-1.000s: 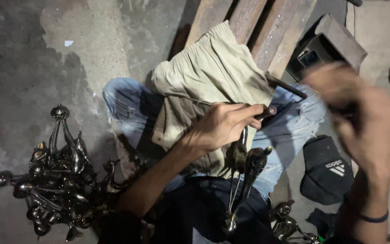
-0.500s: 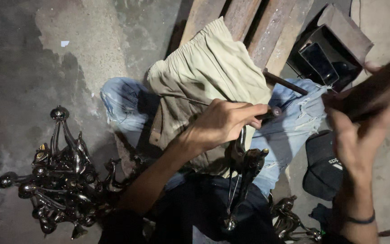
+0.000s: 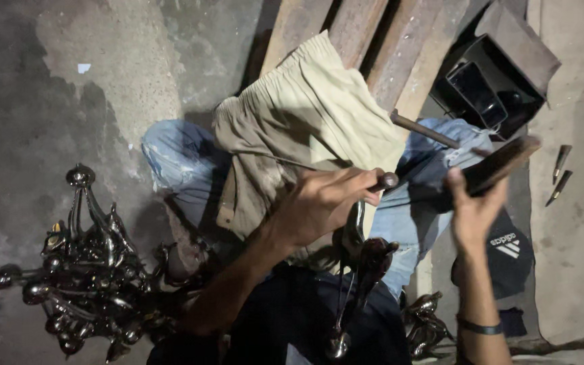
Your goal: The person sits on the floor and repeatedly hammers a small metal decorative object using a hammer and a punch tool. They adjust the object's position frequently and continue striking it to shape or flatten specific areas.
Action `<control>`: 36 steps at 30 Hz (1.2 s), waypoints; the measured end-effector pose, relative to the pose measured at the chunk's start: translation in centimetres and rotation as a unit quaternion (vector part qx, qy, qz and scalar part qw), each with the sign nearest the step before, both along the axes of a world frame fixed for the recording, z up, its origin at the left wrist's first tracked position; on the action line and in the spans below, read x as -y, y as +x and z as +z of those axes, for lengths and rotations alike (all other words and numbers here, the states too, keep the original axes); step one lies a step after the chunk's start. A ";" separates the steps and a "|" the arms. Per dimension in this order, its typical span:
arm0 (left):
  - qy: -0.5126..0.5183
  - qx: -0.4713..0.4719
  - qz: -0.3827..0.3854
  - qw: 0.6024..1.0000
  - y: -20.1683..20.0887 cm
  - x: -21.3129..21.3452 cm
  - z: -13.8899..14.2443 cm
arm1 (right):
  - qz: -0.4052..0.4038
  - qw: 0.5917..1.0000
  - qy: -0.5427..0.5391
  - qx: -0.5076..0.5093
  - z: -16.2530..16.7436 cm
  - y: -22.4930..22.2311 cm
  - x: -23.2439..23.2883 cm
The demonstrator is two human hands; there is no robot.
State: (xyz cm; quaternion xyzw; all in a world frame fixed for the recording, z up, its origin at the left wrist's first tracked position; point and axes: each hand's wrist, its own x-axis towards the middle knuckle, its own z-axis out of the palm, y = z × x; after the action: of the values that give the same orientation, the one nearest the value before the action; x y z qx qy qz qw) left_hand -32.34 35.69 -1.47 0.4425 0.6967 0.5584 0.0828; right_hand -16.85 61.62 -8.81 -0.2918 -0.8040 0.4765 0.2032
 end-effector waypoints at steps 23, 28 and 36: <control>-0.001 -0.023 0.025 0.999 0.8 1.1 2.0 | 0.198 0.969 0.141 -0.051 16.5 -3.8 1.9; 0.015 -0.003 0.038 0.999 1.7 1.2 1.8 | 0.019 0.990 0.137 -0.029 9.9 -0.7 0.1; -0.017 0.003 0.079 0.997 3.6 1.4 3.5 | -0.042 0.944 0.029 0.326 4.1 3.2 4.0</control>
State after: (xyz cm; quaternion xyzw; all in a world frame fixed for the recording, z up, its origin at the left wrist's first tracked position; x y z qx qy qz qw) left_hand -28.72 34.28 2.07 0.3833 0.7388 0.5523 0.0482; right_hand -13.69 57.64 -4.66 -0.4589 -0.8266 0.3232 -0.0413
